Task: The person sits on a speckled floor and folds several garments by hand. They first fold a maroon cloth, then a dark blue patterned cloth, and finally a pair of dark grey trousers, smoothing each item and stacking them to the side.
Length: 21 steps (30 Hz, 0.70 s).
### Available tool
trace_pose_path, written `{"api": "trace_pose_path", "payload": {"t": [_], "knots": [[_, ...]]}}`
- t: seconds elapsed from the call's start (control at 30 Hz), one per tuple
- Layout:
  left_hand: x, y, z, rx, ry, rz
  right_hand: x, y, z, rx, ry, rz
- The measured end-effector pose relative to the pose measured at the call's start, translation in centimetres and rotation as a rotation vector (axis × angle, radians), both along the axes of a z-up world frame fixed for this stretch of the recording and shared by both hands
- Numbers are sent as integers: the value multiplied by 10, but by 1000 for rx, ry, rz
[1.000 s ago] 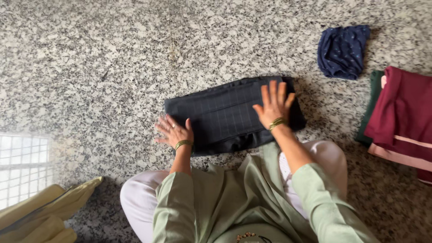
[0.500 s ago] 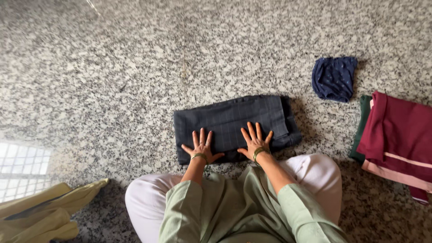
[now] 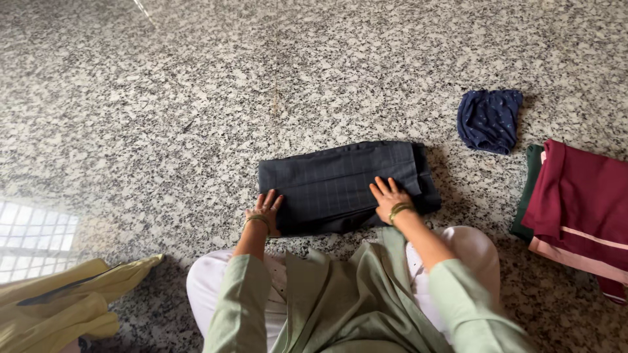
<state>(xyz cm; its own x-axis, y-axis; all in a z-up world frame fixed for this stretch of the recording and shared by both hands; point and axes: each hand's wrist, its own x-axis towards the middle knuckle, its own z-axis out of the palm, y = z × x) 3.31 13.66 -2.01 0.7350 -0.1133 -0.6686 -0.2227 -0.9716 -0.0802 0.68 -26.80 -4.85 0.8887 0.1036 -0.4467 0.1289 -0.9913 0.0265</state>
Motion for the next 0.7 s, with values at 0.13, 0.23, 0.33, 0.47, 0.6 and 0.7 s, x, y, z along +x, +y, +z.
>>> {"api": "trace_pose_path", "payload": {"t": [0.13,0.23,0.33,0.47,0.6,0.7], "knots": [[-5,12,14,53,-13,110,-6,-37,33,-151,61,-8],[-2,8,2,-8,-154,220,-18,-50,54,-93,59,-302],[9,11,-32,-188,-337,470,-16,-50,42,-21,32,-483],[26,29,-68,-435,-447,799,-9,-58,14,114,-88,-532],[33,31,-75,-721,-253,1079,-5,-79,-4,302,-144,-483],[35,28,-74,-976,-186,1339,-5,-95,-7,395,-274,-368]]}}
